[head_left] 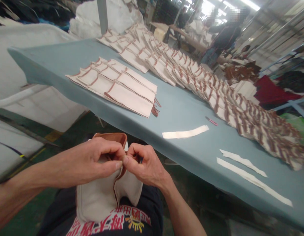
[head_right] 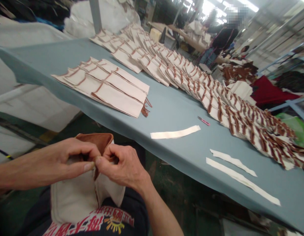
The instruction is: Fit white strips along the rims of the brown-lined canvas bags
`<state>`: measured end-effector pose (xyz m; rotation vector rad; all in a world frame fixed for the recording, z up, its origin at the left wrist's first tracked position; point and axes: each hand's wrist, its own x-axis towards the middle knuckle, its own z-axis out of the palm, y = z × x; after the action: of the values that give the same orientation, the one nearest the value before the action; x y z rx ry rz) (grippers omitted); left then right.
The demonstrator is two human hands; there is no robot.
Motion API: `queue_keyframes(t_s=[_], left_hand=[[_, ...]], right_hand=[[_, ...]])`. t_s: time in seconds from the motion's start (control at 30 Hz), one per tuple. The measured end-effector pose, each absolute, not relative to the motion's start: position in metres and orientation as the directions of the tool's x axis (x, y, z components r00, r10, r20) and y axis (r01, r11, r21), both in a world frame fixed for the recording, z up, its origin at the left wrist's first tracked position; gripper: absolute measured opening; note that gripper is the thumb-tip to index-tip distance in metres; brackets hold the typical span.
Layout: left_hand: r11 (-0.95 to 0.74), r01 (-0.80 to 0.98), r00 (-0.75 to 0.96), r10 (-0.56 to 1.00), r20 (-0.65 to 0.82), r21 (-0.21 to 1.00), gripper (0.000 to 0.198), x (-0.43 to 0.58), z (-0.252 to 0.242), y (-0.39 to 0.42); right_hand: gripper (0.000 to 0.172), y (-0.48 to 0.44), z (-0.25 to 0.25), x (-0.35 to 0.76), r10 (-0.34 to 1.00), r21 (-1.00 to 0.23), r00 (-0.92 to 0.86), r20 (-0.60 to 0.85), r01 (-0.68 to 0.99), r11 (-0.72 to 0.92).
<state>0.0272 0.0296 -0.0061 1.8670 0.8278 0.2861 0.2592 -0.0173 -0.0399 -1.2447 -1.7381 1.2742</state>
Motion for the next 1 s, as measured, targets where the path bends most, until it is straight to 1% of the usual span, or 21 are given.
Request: queue_keyframes(t_s=[0.07, 0.17, 0.23, 0.4, 0.53, 0.67, 0.73, 0.87, 1.0], left_hand=[[-0.190, 0.414, 0.721, 0.666, -0.193, 0.890, 0.023, 0.030, -0.006, 0.030], [-0.144, 0.403, 0.726, 0.652, -0.220, 0.904, 0.027, 0.032, -0.009, 0.030], [-0.136, 0.398, 0.729, 0.647, -0.223, 0.907, 0.029, 0.031, -0.013, 0.030], [-0.099, 0.390, 0.720, 0.653, -0.236, 0.915, 0.024, 0.033, -0.017, 0.029], [-0.072, 0.385, 0.727, 0.637, -0.255, 0.920, 0.021, 0.037, -0.014, 0.029], [-0.085, 0.390, 0.745, 0.615, -0.259, 0.917, 0.024, 0.039, -0.012, 0.030], [-0.102, 0.380, 0.763, 0.597, -0.249, 0.919, 0.026, 0.038, -0.010, 0.030], [-0.115, 0.345, 0.792, 0.569, -0.223, 0.932, 0.030, 0.037, -0.005, 0.028], [-0.143, 0.348, 0.803, 0.555, -0.216, 0.927, 0.034, 0.036, 0.000, 0.023]], right_hand=[[0.042, -0.017, -0.042, 0.258, 0.941, -0.945, -0.336, -0.033, 0.317, 0.080], [0.044, -0.015, -0.044, 0.257, 0.942, -0.949, -0.332, -0.039, 0.307, 0.069], [0.047, -0.015, -0.045, 0.257, 0.939, -0.952, -0.340, -0.057, 0.300, 0.051], [0.060, -0.012, -0.043, 0.255, 0.924, -0.970, -0.372, -0.093, 0.244, 0.001], [0.063, -0.012, -0.041, 0.254, 0.925, -0.971, -0.367, -0.103, 0.241, -0.012], [0.069, -0.013, -0.038, 0.255, 0.927, -0.968, -0.364, -0.093, 0.253, 0.002], [0.070, -0.013, -0.037, 0.255, 0.925, -0.968, -0.370, -0.083, 0.252, 0.014], [0.065, -0.016, -0.041, 0.255, 0.926, -0.969, -0.374, -0.059, 0.242, 0.036], [0.062, -0.020, -0.045, 0.255, 0.927, -0.980, -0.375, 0.001, 0.186, 0.076]])
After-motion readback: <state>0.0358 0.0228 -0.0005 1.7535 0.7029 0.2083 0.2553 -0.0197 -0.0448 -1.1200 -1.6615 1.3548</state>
